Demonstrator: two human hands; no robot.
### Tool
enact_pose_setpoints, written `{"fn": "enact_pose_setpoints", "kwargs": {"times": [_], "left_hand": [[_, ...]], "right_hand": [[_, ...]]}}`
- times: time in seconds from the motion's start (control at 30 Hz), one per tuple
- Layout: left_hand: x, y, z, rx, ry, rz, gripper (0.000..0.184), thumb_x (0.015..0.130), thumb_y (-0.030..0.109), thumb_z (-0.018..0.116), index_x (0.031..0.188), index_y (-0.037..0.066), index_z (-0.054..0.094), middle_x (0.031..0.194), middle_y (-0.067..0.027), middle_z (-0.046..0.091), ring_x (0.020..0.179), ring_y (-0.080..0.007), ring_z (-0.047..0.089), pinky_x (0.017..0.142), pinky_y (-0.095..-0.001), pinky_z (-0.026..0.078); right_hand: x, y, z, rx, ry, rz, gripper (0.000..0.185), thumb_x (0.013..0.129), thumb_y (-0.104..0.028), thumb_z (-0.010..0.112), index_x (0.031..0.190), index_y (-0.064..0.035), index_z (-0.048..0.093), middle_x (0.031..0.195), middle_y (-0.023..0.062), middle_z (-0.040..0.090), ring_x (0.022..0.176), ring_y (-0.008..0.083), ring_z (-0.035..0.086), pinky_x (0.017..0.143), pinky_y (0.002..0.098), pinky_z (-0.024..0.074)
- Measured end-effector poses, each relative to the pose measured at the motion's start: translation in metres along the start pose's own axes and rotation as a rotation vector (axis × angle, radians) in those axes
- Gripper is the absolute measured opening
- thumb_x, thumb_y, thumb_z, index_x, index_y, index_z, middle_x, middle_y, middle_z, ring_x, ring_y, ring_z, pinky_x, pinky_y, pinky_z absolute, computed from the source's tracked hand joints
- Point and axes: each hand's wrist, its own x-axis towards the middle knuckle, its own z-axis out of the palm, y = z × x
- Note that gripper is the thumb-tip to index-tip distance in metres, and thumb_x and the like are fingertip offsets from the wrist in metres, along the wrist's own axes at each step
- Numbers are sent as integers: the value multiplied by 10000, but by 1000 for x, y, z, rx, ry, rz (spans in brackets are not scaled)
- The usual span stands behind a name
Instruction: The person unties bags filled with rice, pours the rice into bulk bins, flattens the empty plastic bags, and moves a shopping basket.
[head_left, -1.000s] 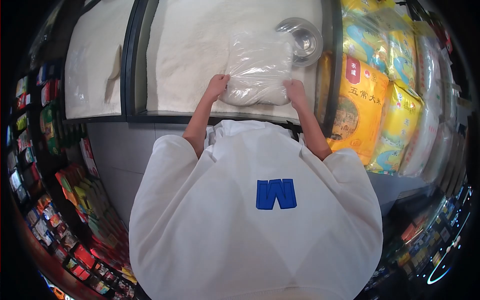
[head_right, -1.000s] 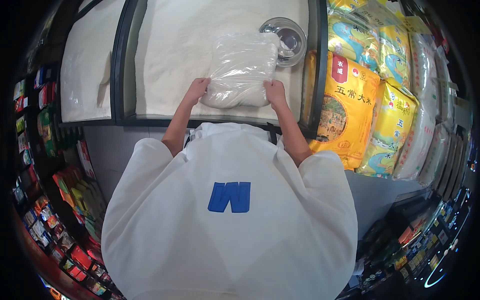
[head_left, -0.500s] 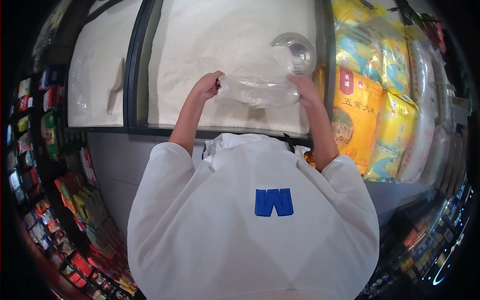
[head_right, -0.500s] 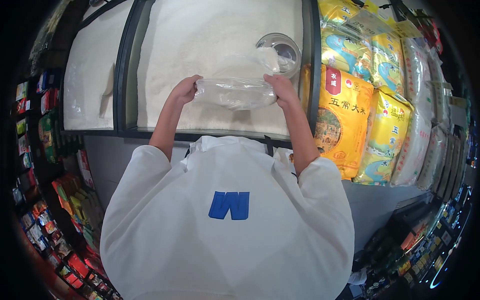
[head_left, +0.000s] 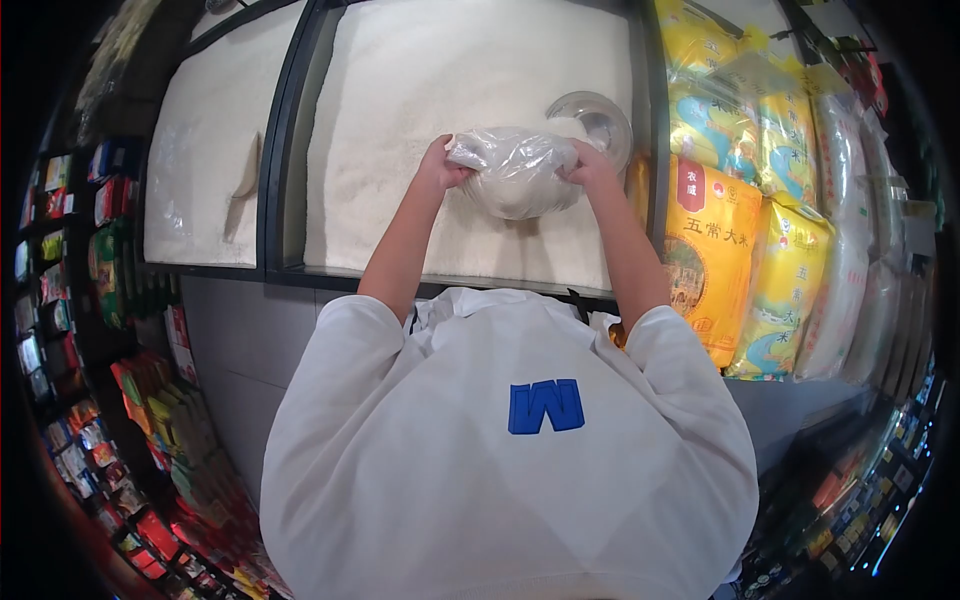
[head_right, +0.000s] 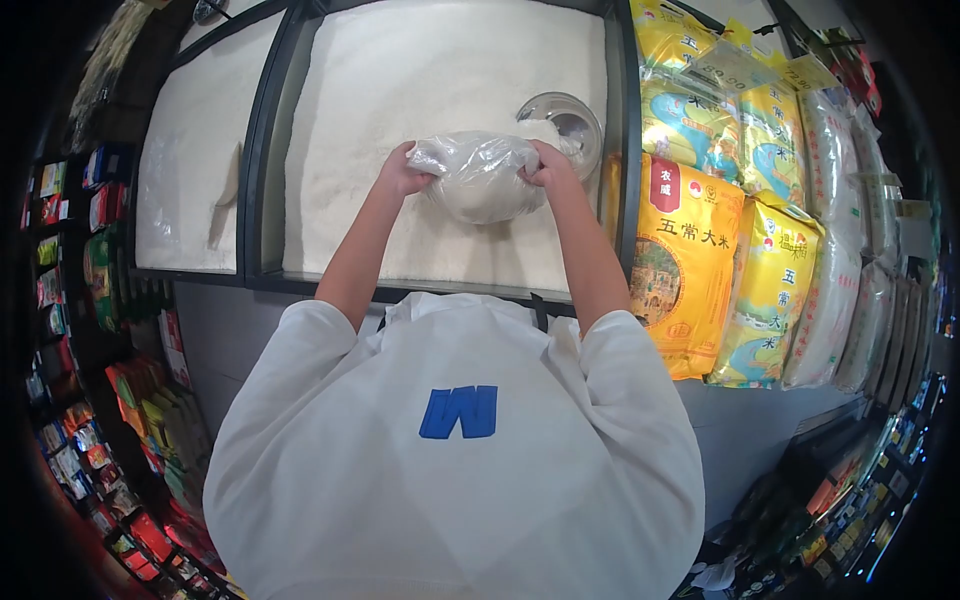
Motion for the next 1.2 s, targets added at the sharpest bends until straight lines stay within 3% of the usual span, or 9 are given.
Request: {"fn": "enact_pose_setpoints", "kwargs": {"times": [0.17, 0.33, 0.47, 0.57, 0.67, 0.73, 0.97, 1.07, 1.2], "left_hand": [[-20, -6, -15, -129, 18, 14, 537, 915, 327, 445, 1305, -22, 325, 1265, -256, 441, 1142, -371, 490, 972, -487, 407], [-34, -40, -48, 160, -92, 101, 523, 900, 276, 503, 1320, 16, 331, 1264, -233, 449, 1131, -327, 507, 942, -435, 424], [-48, -56, -76, 436, -52, 176, 471, 907, 253, 500, 1302, 25, 383, 1255, -171, 493, 1141, -270, 508, 929, -372, 433], [-70, -56, -81, 727, 30, 269, 414, 864, 258, 560, 1208, 39, 497, 1084, -89, 607, 1006, -206, 576, 851, -352, 454], [-80, -55, -98, 1075, 24, 325, 348, 860, 283, 559, 1119, 50, 570, 971, -73, 644, 898, -186, 604, 783, -326, 466], [-87, -56, -106, 1544, 9, 428, 343, 867, 347, 553, 1012, 43, 618, 897, -102, 653, 821, -209, 618, 722, -326, 477], [-118, -68, -106, 1784, 39, 325, 427, 852, 437, 567, 903, 19, 634, 816, -151, 644, 750, -271, 612, 675, -357, 469], [-129, -75, -101, 1775, 66, 319, 421, 854, 429, 568, 866, 13, 630, 781, -157, 636, 719, -271, 604, 647, -359, 462], [-122, -82, -117, 1836, -31, 393, 376, 847, 366, 597, 826, -8, 620, 681, -114, 612, 617, -211, 579, 573, -330, 449]], "right_hand": [[-30, 11, 0, 13, -27, -40, 309, 830, -102, 616, 1111, -61, 495, 1001, 130, 583, 903, 250, 604, 774, 377, 532], [-33, 75, -37, -139, -188, -71, 488, 848, 3, 536, 1296, 1, 343, 1093, 224, 521, 955, 325, 586, 872, 412, 519], [-35, 117, -61, -165, -152, -139, 446, 850, -24, 540, 1265, 22, 385, 1106, 208, 539, 935, 298, 594, 830, 387, 533], [-60, 125, -64, -472, 5, -283, 293, 841, -75, 578, 1113, 29, 545, 990, 147, 623, 861, 227, 620, 753, 327, 527], [-72, 118, -68, -1248, 161, -606, 171, 839, -143, 578, 765, -12, 661, 673, 117, 633, 656, 154, 629, 605, 276, 482], [-68, 116, -77, -1288, 169, -506, 183, 855, -165, 559, 836, -7, 650, 707, 104, 638, 663, 147, 626, 583, 274, 479], [-73, 144, -64, -1195, 41, -557, 318, 856, -178, 545, 1150, -58, 519, 730, 103, 600, 668, 179, 631, 575, 338, 488], [-65, 149, -53, -1594, -20, -891, 251, 807, -132, 558, 1047, -60, 580, 801, 144, 630, 758, 279, 636, 690, 390, 494], [-61, 146, -53, -1676, 4, -903, 184, 783, -117, 570, 948, -50, 617, 848, 149, 637, 834, 323, 609, 736, 394, 482]]}}
